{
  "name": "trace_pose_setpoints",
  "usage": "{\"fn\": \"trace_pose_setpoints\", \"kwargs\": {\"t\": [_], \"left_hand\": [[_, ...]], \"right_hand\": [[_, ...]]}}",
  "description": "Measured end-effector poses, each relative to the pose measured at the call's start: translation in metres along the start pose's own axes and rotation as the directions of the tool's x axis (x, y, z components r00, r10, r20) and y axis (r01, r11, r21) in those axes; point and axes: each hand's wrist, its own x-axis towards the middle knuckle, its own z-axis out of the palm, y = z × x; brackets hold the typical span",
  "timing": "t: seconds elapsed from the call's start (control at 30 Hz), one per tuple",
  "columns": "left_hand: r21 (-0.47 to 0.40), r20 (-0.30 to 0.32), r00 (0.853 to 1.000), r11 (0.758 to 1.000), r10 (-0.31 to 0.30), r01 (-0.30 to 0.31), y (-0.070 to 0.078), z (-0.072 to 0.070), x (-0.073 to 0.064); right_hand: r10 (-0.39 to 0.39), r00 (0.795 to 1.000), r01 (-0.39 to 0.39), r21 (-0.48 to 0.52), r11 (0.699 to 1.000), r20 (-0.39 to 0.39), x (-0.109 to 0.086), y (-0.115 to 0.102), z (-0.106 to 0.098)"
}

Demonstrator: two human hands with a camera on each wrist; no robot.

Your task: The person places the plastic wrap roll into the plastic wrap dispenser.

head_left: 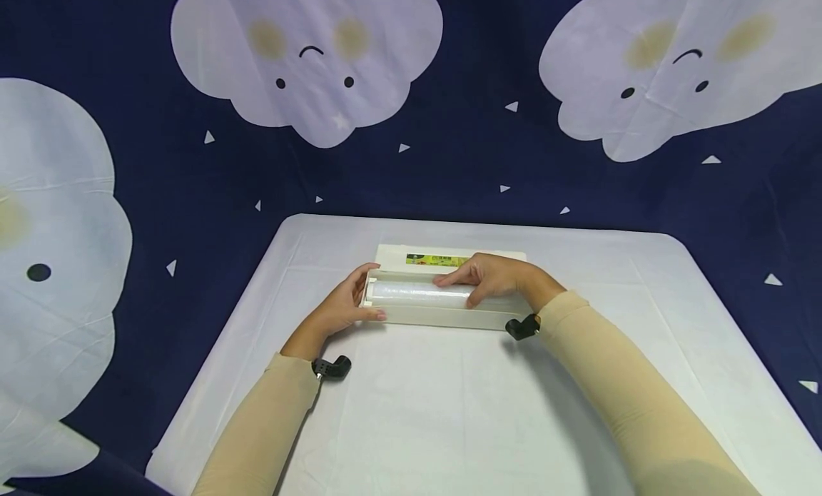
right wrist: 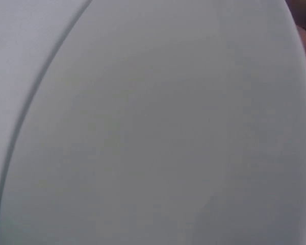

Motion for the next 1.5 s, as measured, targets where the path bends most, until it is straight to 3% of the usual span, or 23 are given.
{"fn": "trace_pose_setpoints", "kwargs": {"t": [0.3,0.73,0.97,1.3,1.5], "left_hand": [[0.011,-0.006,1.0,1.0,-0.007,0.007,0.003,0.001,-0.002],[0.005,0.007,1.0,1.0,-0.003,0.003,0.0,0.0,0.001],[0.009,0.003,1.0,1.0,-0.007,0.007,0.002,0.001,0.0],[-0.002,0.0,1.0,1.0,0.009,-0.009,0.003,0.003,-0.001],[0.01,-0.002,1.0,1.0,0.008,-0.008,0.003,0.003,-0.001]], "right_hand": [[-0.012,0.999,0.011,-0.015,1.0,-0.045,-0.002,0.0,0.004],[-0.001,0.989,-0.02,-0.141,0.99,-0.148,-0.023,-0.001,0.002],[0.022,0.971,-0.078,-0.229,0.97,-0.238,-0.038,-0.002,0.004],[0.002,0.948,-0.059,-0.171,0.984,-0.318,-0.07,0.002,0.0],[-0.066,0.907,-0.007,-0.172,0.985,-0.417,-0.086,0.011,-0.002]]}}
